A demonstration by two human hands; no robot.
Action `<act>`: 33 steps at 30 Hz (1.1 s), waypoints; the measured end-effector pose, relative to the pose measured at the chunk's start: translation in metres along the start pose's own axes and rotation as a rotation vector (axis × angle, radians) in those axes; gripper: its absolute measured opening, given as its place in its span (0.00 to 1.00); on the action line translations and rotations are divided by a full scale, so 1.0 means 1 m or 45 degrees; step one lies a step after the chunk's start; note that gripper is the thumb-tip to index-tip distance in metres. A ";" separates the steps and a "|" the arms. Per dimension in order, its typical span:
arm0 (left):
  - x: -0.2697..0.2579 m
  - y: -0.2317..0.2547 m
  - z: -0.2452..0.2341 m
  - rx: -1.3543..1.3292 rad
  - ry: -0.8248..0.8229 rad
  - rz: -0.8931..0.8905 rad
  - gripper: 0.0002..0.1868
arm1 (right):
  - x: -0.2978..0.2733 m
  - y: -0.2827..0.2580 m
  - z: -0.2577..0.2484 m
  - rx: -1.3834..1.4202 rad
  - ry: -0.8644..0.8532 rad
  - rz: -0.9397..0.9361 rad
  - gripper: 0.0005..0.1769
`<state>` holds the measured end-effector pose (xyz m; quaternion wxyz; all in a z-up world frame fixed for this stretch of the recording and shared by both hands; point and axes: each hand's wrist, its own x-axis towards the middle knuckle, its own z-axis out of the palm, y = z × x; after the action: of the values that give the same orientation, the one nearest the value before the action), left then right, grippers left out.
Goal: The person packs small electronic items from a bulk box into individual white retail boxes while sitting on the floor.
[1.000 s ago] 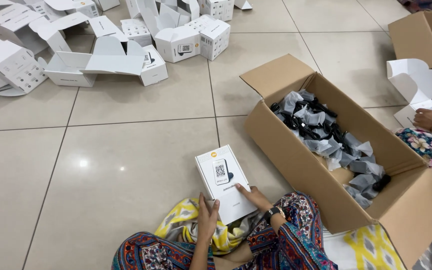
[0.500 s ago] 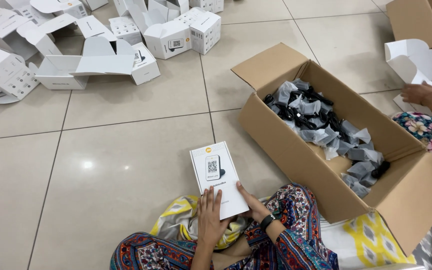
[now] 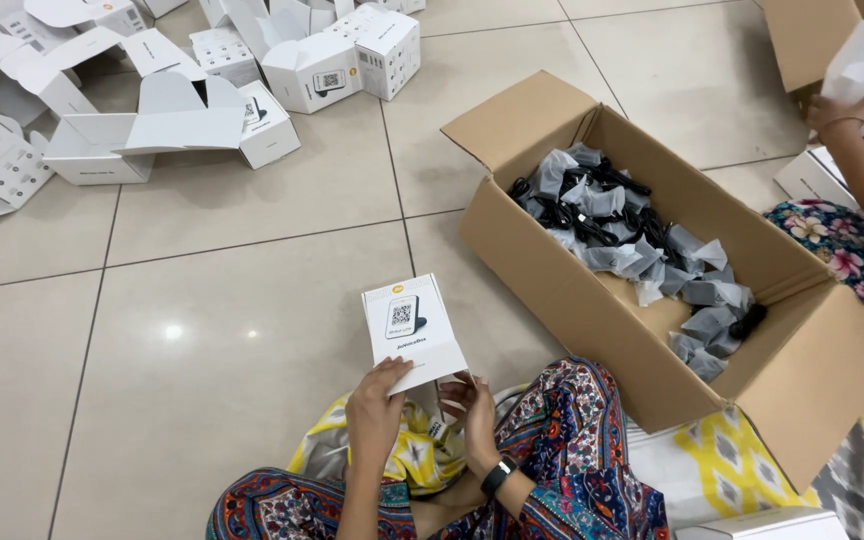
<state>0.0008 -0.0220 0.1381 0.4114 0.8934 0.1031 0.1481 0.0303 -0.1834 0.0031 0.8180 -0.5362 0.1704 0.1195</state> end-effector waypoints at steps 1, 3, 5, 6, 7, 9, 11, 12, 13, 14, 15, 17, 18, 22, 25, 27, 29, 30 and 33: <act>0.000 0.001 0.000 0.001 0.002 0.002 0.24 | -0.005 0.003 0.000 0.001 -0.002 -0.002 0.32; 0.002 0.001 0.001 -0.024 -0.028 0.011 0.21 | -0.014 0.010 0.001 0.208 0.012 0.034 0.33; 0.003 0.002 0.002 -0.009 -0.047 0.015 0.22 | -0.025 0.011 0.004 -0.132 -0.068 -0.137 0.27; 0.004 0.002 0.004 0.008 -0.068 0.013 0.22 | -0.030 0.011 0.005 -0.472 -0.145 -0.302 0.22; 0.003 0.005 0.001 0.006 -0.069 0.010 0.22 | -0.038 -0.014 0.018 -0.475 -0.144 -0.299 0.22; 0.001 0.012 -0.004 0.035 -0.192 -0.029 0.20 | -0.055 -0.064 0.045 -1.376 -0.246 -1.344 0.19; 0.001 0.025 -0.014 0.032 -0.210 0.014 0.20 | -0.019 -0.042 0.032 -1.560 -0.429 -1.032 0.20; 0.002 0.032 -0.019 0.028 -0.226 0.059 0.19 | 0.000 -0.031 0.027 -1.721 -0.616 -0.713 0.21; 0.002 0.038 -0.022 0.029 -0.222 0.063 0.19 | -0.001 -0.036 0.031 -1.720 -0.615 -0.719 0.21; 0.002 0.044 -0.026 0.061 -0.329 -0.023 0.18 | -0.002 -0.041 0.034 -1.768 -0.656 -0.707 0.22; 0.002 0.049 -0.029 0.091 -0.435 -0.112 0.17 | -0.003 -0.045 0.038 -1.817 -0.699 -0.693 0.24; 0.002 0.048 -0.029 0.109 -0.472 -0.085 0.17 | -0.005 -0.054 0.043 -1.917 -0.780 -0.659 0.28; 0.002 0.048 -0.028 0.127 -0.513 -0.059 0.18 | -0.006 -0.059 0.046 -1.967 -0.818 -0.639 0.29; 0.024 0.070 -0.040 0.181 -0.506 0.005 0.13 | -0.006 -0.081 0.048 -2.177 -0.948 -0.538 0.36; 0.055 0.081 -0.045 0.233 -0.558 -0.058 0.10 | 0.004 -0.074 0.043 -2.276 -1.019 -0.476 0.40; 0.081 0.083 -0.045 0.324 -0.237 0.171 0.11 | 0.029 -0.041 0.024 -2.474 -0.923 -0.688 0.68; 0.111 0.077 -0.029 0.412 -0.027 0.222 0.15 | 0.034 -0.027 0.017 -2.420 -0.867 -0.755 0.65; 0.126 0.074 -0.022 0.504 0.188 0.265 0.21 | 0.036 -0.020 0.014 -2.361 -0.819 -0.825 0.63; 0.152 0.060 0.017 0.914 0.569 0.354 0.40 | 0.040 -0.017 0.013 -2.316 -0.776 -0.879 0.60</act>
<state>0.1530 -0.0261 0.2008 0.0189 0.9310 0.1134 0.3464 0.0753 -0.1774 0.0063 0.0988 -0.9213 -0.3644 0.0925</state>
